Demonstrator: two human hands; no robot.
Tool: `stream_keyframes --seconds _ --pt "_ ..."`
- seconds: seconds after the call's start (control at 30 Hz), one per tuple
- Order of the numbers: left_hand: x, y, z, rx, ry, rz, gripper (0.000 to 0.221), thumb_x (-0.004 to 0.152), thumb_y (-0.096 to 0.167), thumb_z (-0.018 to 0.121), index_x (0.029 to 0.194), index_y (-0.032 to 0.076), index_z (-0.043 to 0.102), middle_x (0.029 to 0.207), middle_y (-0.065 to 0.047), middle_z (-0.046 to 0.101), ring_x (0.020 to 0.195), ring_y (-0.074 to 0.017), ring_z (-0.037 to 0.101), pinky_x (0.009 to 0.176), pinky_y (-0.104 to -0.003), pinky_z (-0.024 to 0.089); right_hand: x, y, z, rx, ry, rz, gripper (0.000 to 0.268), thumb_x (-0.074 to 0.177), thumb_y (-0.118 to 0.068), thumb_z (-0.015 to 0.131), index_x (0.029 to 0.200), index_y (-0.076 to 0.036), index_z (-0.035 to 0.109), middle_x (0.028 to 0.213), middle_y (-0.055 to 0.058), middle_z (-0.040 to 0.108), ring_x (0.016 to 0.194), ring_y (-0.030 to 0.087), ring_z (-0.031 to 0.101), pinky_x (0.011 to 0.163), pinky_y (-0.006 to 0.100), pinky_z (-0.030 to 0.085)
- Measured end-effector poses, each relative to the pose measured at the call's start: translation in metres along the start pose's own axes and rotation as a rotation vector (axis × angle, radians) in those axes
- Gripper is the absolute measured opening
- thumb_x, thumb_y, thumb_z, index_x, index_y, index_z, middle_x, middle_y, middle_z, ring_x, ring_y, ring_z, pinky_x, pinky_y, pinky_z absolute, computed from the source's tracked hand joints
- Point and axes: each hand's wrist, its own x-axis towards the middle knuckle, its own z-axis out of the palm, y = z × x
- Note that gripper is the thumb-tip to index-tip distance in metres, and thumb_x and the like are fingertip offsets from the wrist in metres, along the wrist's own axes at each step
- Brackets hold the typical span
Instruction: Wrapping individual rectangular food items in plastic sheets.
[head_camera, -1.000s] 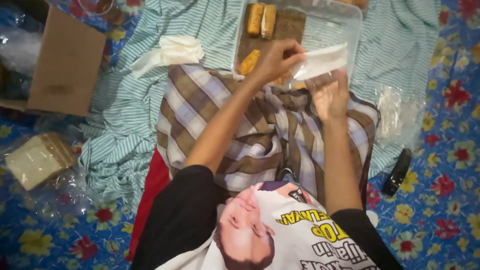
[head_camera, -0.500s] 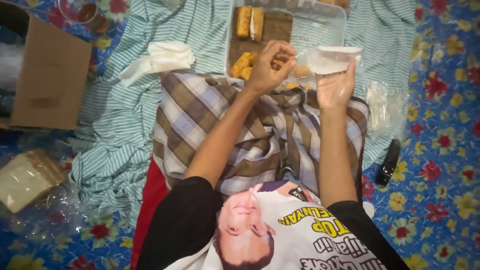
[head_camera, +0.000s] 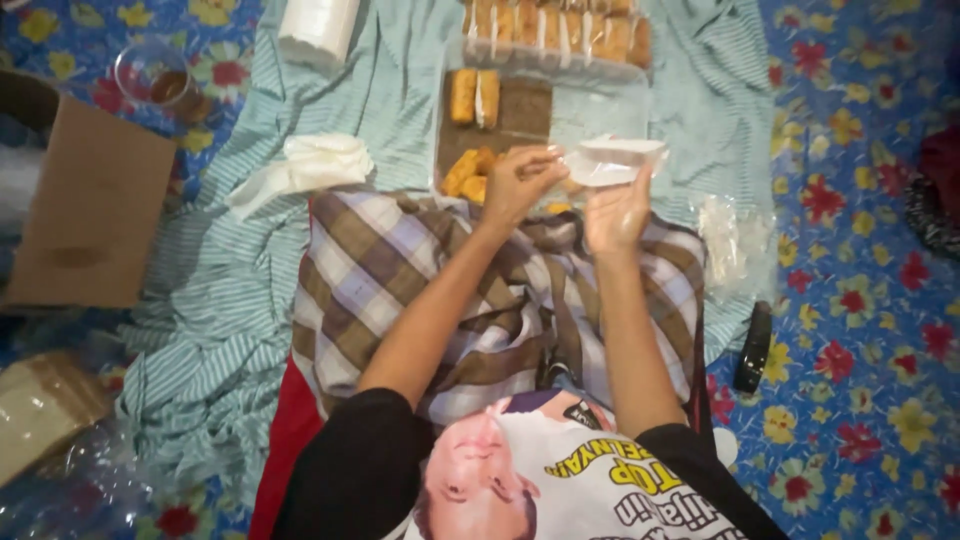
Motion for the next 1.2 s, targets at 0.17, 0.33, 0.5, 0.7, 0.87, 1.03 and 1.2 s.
stream_keyframes --seconds 0.17,0.33,0.5,0.7,0.87,1.03,1.2 --pt "-0.009 0.007 -0.005 -0.151 0.032 -0.428 0.032 0.077 0.024 0.093 0.105 0.013 0.081 0.100 -0.009 0.074 0.092 -0.0127 0.066 0.079 -0.029 0.059 -0.024 0.011 0.015 0.004 -0.034 -0.030 0.078 0.099 -0.050 0.067 0.153 -0.001 0.037 0.153 0.020 0.041 0.139 0.028 0.047 0.121 0.051 0.039" --pt "-0.008 0.013 0.002 -0.190 0.078 -0.566 0.032 0.075 0.022 0.092 0.104 0.014 0.081 0.095 -0.011 0.076 0.082 -0.0112 0.067 0.070 -0.025 0.060 -0.010 0.021 -0.016 -0.008 -0.040 0.001 0.079 0.101 -0.053 0.066 0.154 -0.003 0.035 0.157 0.020 0.037 0.143 0.032 0.043 0.123 0.056 0.033" --pt "-0.009 0.006 -0.005 -0.216 0.073 -0.591 0.030 0.073 0.029 0.095 0.096 0.014 0.081 0.081 -0.005 0.075 0.074 -0.0076 0.066 0.063 -0.023 0.060 -0.004 0.022 -0.024 -0.053 -0.035 0.016 0.062 0.098 -0.056 0.065 0.143 -0.014 0.055 0.143 0.010 0.058 0.128 0.029 0.062 0.115 0.054 0.047" --pt "-0.004 0.021 -0.015 -0.044 0.039 -0.490 0.022 0.076 0.030 0.091 0.092 0.019 0.080 0.075 -0.002 0.075 0.069 -0.0058 0.065 0.064 -0.025 0.058 0.003 -0.001 -0.049 -0.116 0.109 0.021 0.041 0.095 -0.051 0.069 0.122 -0.020 0.066 0.113 -0.002 0.068 0.097 0.024 0.069 0.091 0.043 0.060" --pt "-0.004 0.021 -0.010 0.058 -0.045 -0.369 0.021 0.073 0.033 0.091 0.087 0.021 0.080 0.077 0.003 0.075 0.073 -0.0040 0.063 0.069 -0.022 0.054 -0.007 -0.014 -0.058 -0.314 0.105 -0.035 0.015 0.100 -0.030 0.070 0.095 -0.018 0.064 0.083 -0.003 0.060 0.074 0.017 0.068 0.065 0.026 0.055" --pt "-0.004 0.015 -0.010 0.159 -0.008 -0.339 0.013 0.076 0.027 0.086 0.084 0.020 0.078 0.077 0.001 0.074 0.074 -0.0101 0.065 0.071 -0.026 0.054 -0.008 -0.016 -0.065 -0.331 0.083 -0.025 0.016 0.099 -0.027 0.071 0.093 -0.018 0.060 0.077 -0.002 0.059 0.074 0.015 0.066 0.067 0.024 0.054" --pt "-0.001 0.016 -0.010 0.276 0.037 -0.334 0.008 0.077 0.024 0.080 0.079 0.019 0.074 0.077 0.001 0.073 0.074 -0.0150 0.070 0.073 -0.027 0.055 0.003 -0.013 -0.075 -0.309 0.040 -0.072 0.015 0.100 -0.022 0.072 0.095 -0.017 0.058 0.079 -0.004 0.058 0.077 0.013 0.064 0.070 0.023 0.055"
